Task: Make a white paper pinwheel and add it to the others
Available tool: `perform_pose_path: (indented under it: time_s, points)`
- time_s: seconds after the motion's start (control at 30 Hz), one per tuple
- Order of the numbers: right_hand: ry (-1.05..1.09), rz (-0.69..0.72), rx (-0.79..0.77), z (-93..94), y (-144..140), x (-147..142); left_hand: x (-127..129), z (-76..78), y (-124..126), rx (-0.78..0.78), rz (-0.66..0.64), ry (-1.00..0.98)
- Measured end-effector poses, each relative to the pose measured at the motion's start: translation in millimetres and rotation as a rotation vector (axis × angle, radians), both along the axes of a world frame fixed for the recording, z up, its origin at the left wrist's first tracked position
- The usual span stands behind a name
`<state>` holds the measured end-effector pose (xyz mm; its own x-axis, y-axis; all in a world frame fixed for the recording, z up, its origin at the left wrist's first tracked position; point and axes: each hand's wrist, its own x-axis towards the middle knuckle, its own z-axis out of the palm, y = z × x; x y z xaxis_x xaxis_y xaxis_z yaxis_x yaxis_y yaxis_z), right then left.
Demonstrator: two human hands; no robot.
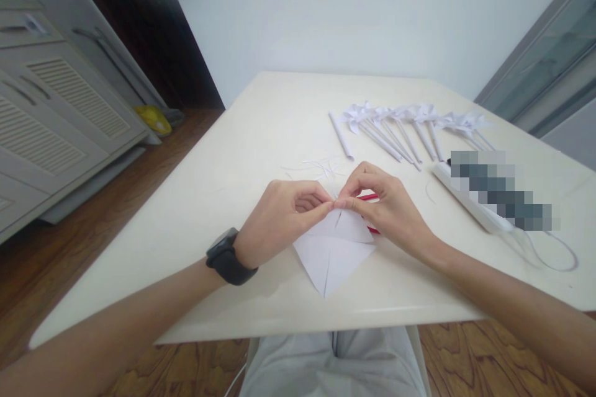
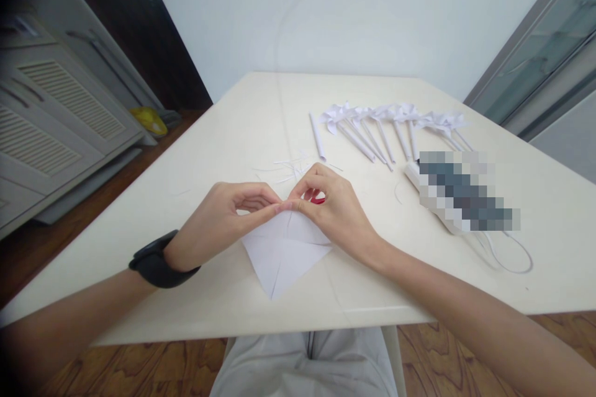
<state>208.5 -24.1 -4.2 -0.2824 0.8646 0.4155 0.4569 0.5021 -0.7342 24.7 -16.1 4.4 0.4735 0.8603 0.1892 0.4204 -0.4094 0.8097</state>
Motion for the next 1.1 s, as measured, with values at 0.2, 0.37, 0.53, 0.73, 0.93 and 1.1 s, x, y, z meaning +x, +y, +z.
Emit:
perform_pose_path:
  time_s: [0.2, 0.37, 0.53, 0.73, 0.93, 1.1]
  points:
    - [-0.011, -0.016, -0.03, 3.3, 1.5, 1.9, -2.9, -1.6, 4.3, -0.018, 0.027, 0.006]
    - [-0.025, -0.011, -0.05, 3.9, 2.1, 2.2, -2.6, -1.8, 4.8, -0.029, 0.023, -0.006]
    - [-0.026, 0.003, -0.061, 4.8, 1.5, 1.2, -2.4, -1.8, 4.3, -0.026, 0.022, -0.015]
    - [-0.032, 0.034, -0.065, 2.6, 1.3, 0.9, -0.8, -2.5, 1.6, -0.026, 0.018, -0.01]
    - [-0.021, 0.043, -0.083, 0.0, 1.6, 0.0, 0.0, -3.1, 0.7, 0.003, -0.026, 0.022]
    - [-0.027, 0.012, -0.059, 1.2, 0.9, -0.8, -0.2, -2.6, 0.7, 0.005, -0.018, 0.033]
